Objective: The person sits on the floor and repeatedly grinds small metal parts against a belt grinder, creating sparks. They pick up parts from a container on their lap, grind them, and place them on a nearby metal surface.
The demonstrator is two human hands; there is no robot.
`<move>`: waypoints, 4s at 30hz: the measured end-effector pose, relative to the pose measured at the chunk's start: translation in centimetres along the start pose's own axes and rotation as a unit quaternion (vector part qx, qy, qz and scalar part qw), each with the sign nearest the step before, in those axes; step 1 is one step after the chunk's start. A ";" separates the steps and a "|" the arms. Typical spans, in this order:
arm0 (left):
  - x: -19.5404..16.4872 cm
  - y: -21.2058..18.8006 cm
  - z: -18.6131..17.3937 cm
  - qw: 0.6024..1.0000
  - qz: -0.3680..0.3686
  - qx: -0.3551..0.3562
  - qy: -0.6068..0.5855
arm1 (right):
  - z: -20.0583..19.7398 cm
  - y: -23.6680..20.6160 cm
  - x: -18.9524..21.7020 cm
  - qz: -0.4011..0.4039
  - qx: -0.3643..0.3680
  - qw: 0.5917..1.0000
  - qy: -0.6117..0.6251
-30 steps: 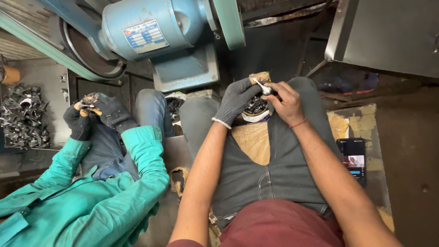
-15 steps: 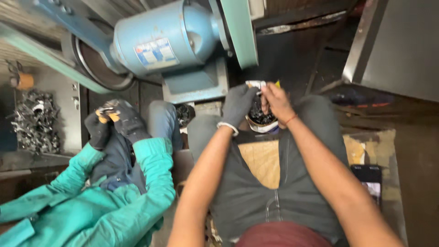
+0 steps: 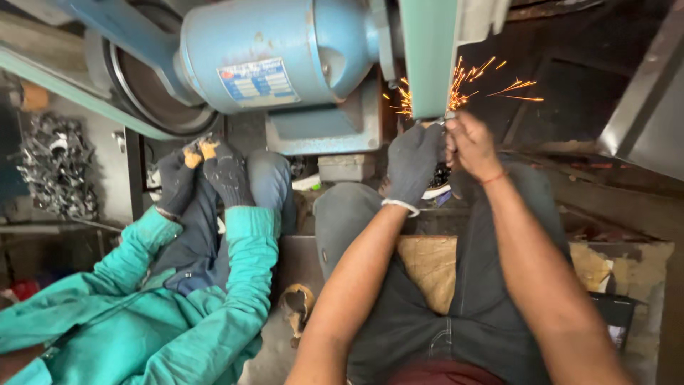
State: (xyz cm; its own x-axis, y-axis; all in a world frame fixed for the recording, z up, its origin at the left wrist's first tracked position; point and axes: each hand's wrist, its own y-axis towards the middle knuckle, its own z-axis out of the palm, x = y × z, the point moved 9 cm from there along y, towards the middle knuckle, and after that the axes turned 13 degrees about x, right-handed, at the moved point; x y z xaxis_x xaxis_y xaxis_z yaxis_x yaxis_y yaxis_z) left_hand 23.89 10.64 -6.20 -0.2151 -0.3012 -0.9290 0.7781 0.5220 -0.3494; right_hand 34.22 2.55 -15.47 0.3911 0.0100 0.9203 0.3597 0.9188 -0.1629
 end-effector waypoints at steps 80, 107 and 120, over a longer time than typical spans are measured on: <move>-6.3 -7.3 0.3 0.945 0.054 0.064 0.317 | 4.2 -7.5 4.7 -0.076 0.033 0.997 -0.009; -2.2 0.1 1.6 0.989 0.014 0.016 0.144 | -1.4 -2.8 3.7 -0.122 -0.081 0.975 -0.166; -5.8 -9.9 3.1 0.921 0.218 0.196 0.257 | 7.7 -17.2 11.3 -0.306 -0.132 0.845 -0.419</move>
State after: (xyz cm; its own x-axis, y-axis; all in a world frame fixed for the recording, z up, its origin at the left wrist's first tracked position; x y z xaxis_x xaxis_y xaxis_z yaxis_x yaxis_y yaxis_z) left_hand 19.29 4.74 3.07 -0.0045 0.3399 -0.9405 0.9882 0.1457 0.0479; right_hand 25.98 -10.07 0.47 -0.6338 -0.0576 0.7714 0.4965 0.7344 0.4627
